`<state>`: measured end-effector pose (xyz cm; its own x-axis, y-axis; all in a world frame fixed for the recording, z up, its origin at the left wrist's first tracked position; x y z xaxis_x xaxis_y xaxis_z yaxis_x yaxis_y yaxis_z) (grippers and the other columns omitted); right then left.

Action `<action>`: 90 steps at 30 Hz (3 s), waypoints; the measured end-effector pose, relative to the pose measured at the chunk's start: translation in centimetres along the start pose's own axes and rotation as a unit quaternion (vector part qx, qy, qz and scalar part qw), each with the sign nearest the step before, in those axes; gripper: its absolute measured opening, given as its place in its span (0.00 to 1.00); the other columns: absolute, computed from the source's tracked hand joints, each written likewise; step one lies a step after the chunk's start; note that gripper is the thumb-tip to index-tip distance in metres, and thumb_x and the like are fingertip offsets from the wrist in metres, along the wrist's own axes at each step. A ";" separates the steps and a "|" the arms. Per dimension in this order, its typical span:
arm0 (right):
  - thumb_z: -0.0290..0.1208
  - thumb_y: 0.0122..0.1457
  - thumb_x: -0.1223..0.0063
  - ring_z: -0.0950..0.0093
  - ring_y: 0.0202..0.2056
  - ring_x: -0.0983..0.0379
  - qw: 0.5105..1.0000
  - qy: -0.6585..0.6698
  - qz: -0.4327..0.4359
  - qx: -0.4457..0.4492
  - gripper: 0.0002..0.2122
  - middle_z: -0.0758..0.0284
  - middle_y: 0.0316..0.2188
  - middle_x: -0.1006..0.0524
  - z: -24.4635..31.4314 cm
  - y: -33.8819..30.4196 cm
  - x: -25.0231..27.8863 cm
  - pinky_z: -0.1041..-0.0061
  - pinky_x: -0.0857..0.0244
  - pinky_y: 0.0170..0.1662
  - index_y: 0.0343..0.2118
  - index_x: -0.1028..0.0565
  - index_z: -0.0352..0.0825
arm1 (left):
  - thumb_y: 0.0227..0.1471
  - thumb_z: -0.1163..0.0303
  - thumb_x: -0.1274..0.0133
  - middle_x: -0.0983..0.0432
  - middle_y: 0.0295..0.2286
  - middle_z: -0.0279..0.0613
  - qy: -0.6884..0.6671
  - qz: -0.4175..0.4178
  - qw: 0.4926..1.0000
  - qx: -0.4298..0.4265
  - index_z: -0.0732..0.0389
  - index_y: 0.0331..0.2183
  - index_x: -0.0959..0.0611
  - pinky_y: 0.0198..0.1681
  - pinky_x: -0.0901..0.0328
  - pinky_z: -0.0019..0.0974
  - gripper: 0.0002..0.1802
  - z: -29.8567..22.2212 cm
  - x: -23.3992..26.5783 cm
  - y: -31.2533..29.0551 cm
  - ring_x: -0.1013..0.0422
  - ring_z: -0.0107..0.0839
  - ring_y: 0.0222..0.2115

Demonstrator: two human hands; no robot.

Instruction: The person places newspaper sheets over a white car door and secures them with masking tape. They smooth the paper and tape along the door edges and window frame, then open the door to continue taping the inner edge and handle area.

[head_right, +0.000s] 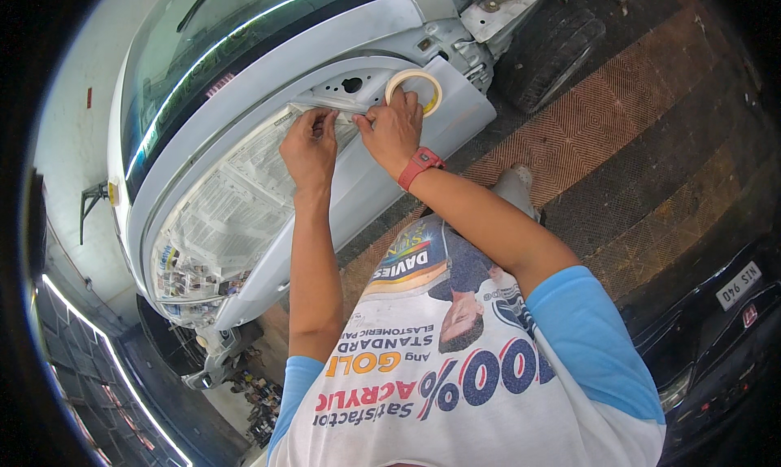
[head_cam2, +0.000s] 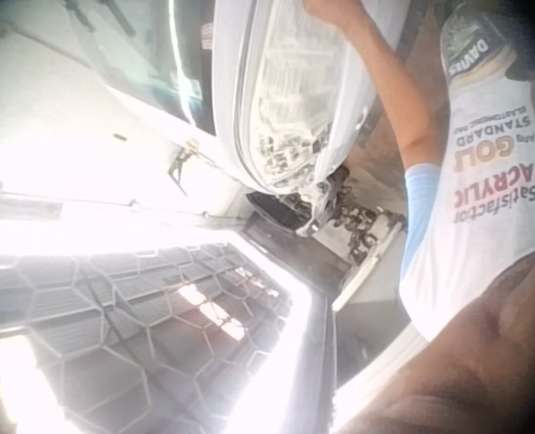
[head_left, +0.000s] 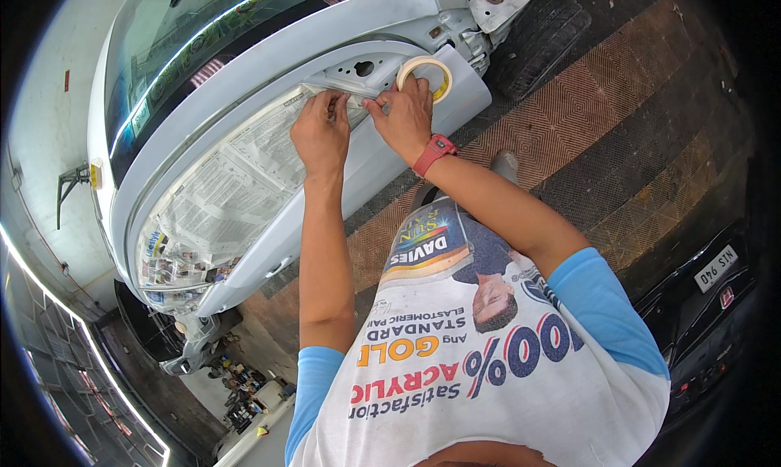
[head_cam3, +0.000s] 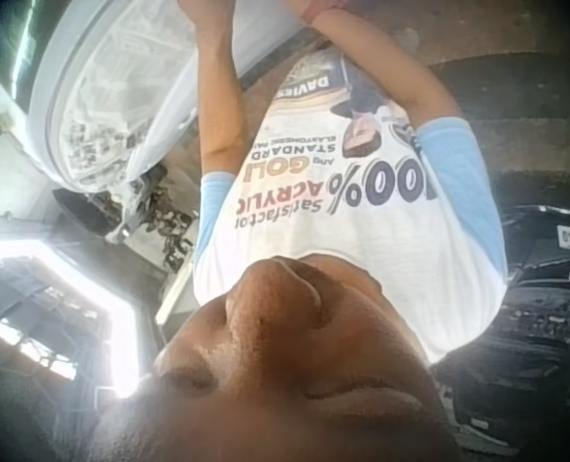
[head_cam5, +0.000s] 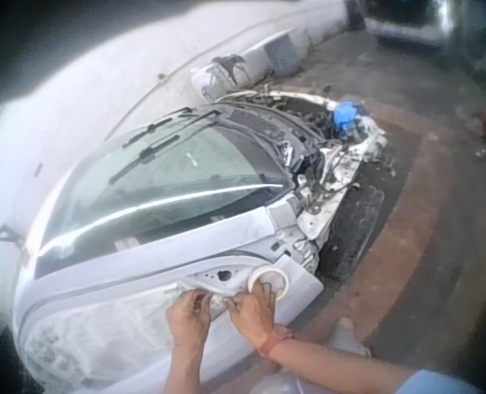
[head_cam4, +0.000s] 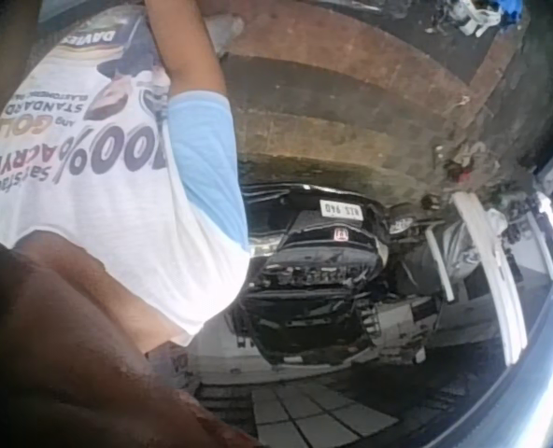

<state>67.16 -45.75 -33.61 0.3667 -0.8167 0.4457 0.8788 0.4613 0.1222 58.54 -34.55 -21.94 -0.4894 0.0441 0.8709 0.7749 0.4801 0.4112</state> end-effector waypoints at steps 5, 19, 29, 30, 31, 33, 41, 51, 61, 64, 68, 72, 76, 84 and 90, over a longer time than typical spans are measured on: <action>0.46 0.60 0.25 0.51 0.52 0.33 1.000 0.002 -0.007 -0.005 0.15 0.54 0.46 0.22 0.0 0.0 -0.1 0.51 0.39 0.60 0.32 0.08 0.36 | 0.56 0.69 0.25 0.12 0.30 0.41 -0.020 -0.029 0.999 -0.003 0.58 0.34 0.12 0.31 0.24 0.42 0.10 0.4 0.0 -0.3 0.16 0.41 0.27; 0.43 0.59 0.24 0.51 0.53 0.31 1.000 -0.001 -0.032 0.001 0.14 0.54 0.45 0.21 -0.3 -0.3 0.0 0.52 0.37 0.60 0.30 0.10 0.36 | 0.47 0.47 0.19 0.39 0.69 0.46 0.203 -0.010 0.975 -0.089 0.43 0.54 0.14 0.70 0.55 0.65 0.35 -0.2 -0.7 -0.7 0.51 0.57 0.72; 0.41 0.60 0.27 0.51 0.54 0.32 0.998 0.008 -0.022 -0.050 0.12 0.54 0.49 0.22 -2.3 -2.4 0.2 0.51 0.37 0.60 0.30 0.11 0.37 | 0.50 0.33 0.25 0.60 0.80 0.51 0.265 -0.041 0.958 -0.101 0.38 0.68 0.23 0.74 0.83 0.77 0.50 1.2 -1.9 -0.9 0.77 0.63 0.80; 0.41 0.60 0.27 0.51 0.54 0.32 0.998 0.012 -0.022 -0.050 0.11 0.54 0.49 0.22 -2.4 -2.5 0.2 0.51 0.37 0.60 0.30 0.11 0.38 | 0.49 0.33 0.24 0.61 0.80 0.51 0.273 -0.042 0.955 -0.107 0.37 0.69 0.23 0.74 0.84 0.78 0.51 1.0 -2.3 -1.1 0.78 0.63 0.80; 0.41 0.60 0.27 0.50 0.54 0.32 0.998 0.016 -0.021 -0.050 0.11 0.53 0.49 0.23 -2.4 -2.5 0.1 0.51 0.37 0.60 0.31 0.11 0.38 | 0.49 0.33 0.24 0.61 0.80 0.50 0.255 -0.027 0.961 -0.107 0.36 0.70 0.24 0.74 0.85 0.77 0.51 1.1 -2.6 -1.4 0.78 0.63 0.80; 0.40 0.60 0.27 0.50 0.54 0.32 0.998 0.016 -0.026 -0.050 0.11 0.53 0.49 0.23 -2.4 -2.5 0.1 0.51 0.37 0.60 0.31 0.11 0.38 | 0.50 0.34 0.24 0.62 0.80 0.50 0.220 0.003 0.970 -0.107 0.33 0.71 0.25 0.74 0.87 0.76 0.52 1.1 -3.1 -2.1 0.78 0.62 0.80; 0.42 0.61 0.27 0.48 0.55 0.31 0.997 0.027 -0.005 -0.073 0.12 0.51 0.50 0.22 -2.6 -2.9 0.2 0.51 0.37 0.61 0.31 0.11 0.37 | 0.47 0.38 0.22 0.67 0.82 0.49 0.236 0.025 0.962 -0.135 0.28 0.74 0.29 0.73 0.91 0.77 0.57 0.8 -4.6 -1.4 0.81 0.60 0.81; 0.44 0.61 0.28 0.46 0.51 0.28 0.991 0.059 0.032 -0.119 0.14 0.46 0.44 0.18 -3.5 -3.6 0.7 0.51 0.36 0.60 0.36 0.10 0.36 | 0.43 0.40 0.19 0.64 0.82 0.48 0.258 0.048 0.950 -0.170 0.24 0.75 0.30 0.73 0.93 0.77 0.61 -0.6 -5.0 -1.0 0.79 0.59 0.82; 0.47 0.62 0.29 0.46 0.59 0.27 0.973 0.145 0.116 -0.135 0.19 0.45 0.51 0.18 -2.7 -3.8 0.4 0.53 0.35 0.64 0.47 0.11 0.36 | 0.39 0.52 0.18 0.59 0.83 0.36 0.289 0.070 0.925 -0.234 0.18 0.76 0.34 0.77 0.90 0.72 0.66 -2.4 -6.3 -0.1 0.68 0.47 0.83; 0.46 0.63 0.29 0.49 0.59 0.26 0.968 0.157 0.143 -0.136 0.19 0.49 0.52 0.18 -3.9 -4.5 1.0 0.54 0.35 0.65 0.49 0.11 0.38 | 0.38 0.49 0.18 0.60 0.83 0.37 0.328 0.085 0.905 -0.257 0.18 0.76 0.33 0.76 0.92 0.73 0.66 -2.7 -6.5 0.3 0.70 0.47 0.83; 0.46 0.64 0.30 0.52 0.57 0.26 0.963 0.151 0.176 -0.135 0.18 0.51 0.51 0.19 -5.8 -5.9 4.3 0.55 0.34 0.65 0.50 0.11 0.40 | 0.37 0.56 0.18 0.60 0.83 0.35 0.347 0.099 0.892 -0.273 0.16 0.76 0.34 0.77 0.91 0.72 0.68 -3.6 -7.2 0.9 0.67 0.45 0.83; 0.46 0.65 0.31 0.54 0.56 0.26 0.958 0.120 0.200 -0.164 0.17 0.54 0.45 0.17 -11.0 -8.2 6.3 0.57 0.33 0.63 0.50 0.11 0.40 | 0.38 0.61 0.19 0.59 0.83 0.32 0.406 0.048 0.859 -0.308 0.16 0.76 0.35 0.78 0.89 0.72 0.69 -3.8 -7.4 1.1 0.66 0.43 0.83; 0.43 0.67 0.32 0.60 0.51 0.22 0.953 0.135 0.188 -0.196 0.16 0.57 0.45 0.13 -15.2 -10.2 8.0 0.60 0.30 0.59 0.48 0.12 0.36 | 0.41 0.64 0.20 0.60 0.83 0.31 0.393 0.115 0.860 -0.306 0.16 0.77 0.38 0.79 0.83 0.72 0.69 -4.2 -7.6 1.5 0.64 0.41 0.83; 0.39 0.68 0.33 0.66 0.44 0.17 0.953 0.156 0.163 -0.203 0.14 0.60 0.39 0.12 -16.9 -10.3 11.2 0.65 0.26 0.54 0.44 0.13 0.31 | 0.38 0.61 0.15 0.62 0.83 0.28 0.350 0.195 0.869 -0.289 0.17 0.77 0.39 0.80 0.60 0.76 0.73 -5.0 -8.3 2.5 0.63 0.41 0.83; 0.39 0.68 0.33 0.66 0.45 0.17 0.957 0.130 0.172 -0.194 0.13 0.60 0.40 0.12 -18.4 -9.5 12.4 0.63 0.26 0.54 0.44 0.13 0.34 | 0.40 0.60 0.15 0.65 0.83 0.28 0.309 0.248 0.879 -0.263 0.16 0.78 0.41 0.80 0.59 0.77 0.73 -5.4 -8.7 2.8 0.64 0.41 0.83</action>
<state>69.02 -66.67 -45.55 0.6734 -0.7221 0.1586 0.7216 0.5952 -0.3536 67.13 -38.32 -26.88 0.1464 -0.4294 0.8912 0.9892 0.0564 -0.1353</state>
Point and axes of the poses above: each hand's wrist, its own y-axis towards the middle knuckle, its own x-axis out of the back of the hand, z = x × y, the point moved 8 cm from there along y, towards the middle knuckle
